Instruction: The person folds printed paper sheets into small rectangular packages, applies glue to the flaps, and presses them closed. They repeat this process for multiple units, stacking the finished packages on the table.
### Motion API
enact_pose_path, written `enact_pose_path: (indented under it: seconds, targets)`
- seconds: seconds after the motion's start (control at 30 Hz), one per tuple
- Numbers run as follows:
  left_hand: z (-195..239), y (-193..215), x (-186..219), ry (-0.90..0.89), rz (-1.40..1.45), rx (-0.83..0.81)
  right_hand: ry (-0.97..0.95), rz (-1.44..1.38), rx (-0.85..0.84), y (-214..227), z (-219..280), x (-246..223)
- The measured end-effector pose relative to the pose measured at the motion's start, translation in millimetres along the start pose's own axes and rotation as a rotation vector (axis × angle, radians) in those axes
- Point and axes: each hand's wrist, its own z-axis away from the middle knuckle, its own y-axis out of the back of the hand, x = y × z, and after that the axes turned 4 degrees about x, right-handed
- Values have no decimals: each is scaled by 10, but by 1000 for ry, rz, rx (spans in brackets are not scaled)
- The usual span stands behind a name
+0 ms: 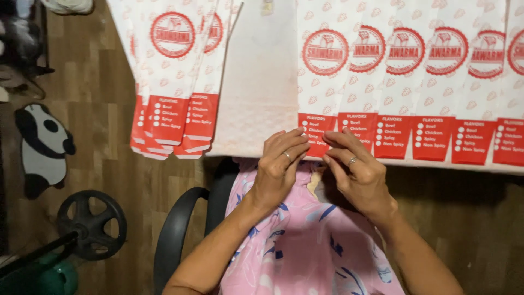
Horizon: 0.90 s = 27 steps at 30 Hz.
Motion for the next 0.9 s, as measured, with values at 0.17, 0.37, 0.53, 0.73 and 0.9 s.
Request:
enact_pose_path:
  seconds: [0.17, 0.37, 0.53, 0.73, 0.9]
  targets:
    - [-41, 148, -135, 57, 55, -39, -17, -5, -38, 13, -22, -2]
    - [-540, 889, -404, -136, -599, 255, 114, 47, -99, 20, -93, -6]
    - [-527, 1181, -745, 186, -958, 150, 122, 135, -144, 90, -102, 82]
    - [-472, 1275, -1050, 75, -1083, 231, 148, 209, -138, 133, -76, 78]
    - [-537, 1429, -1072, 24, -1101, 403, 168, 221, -141, 1, -3, 33]
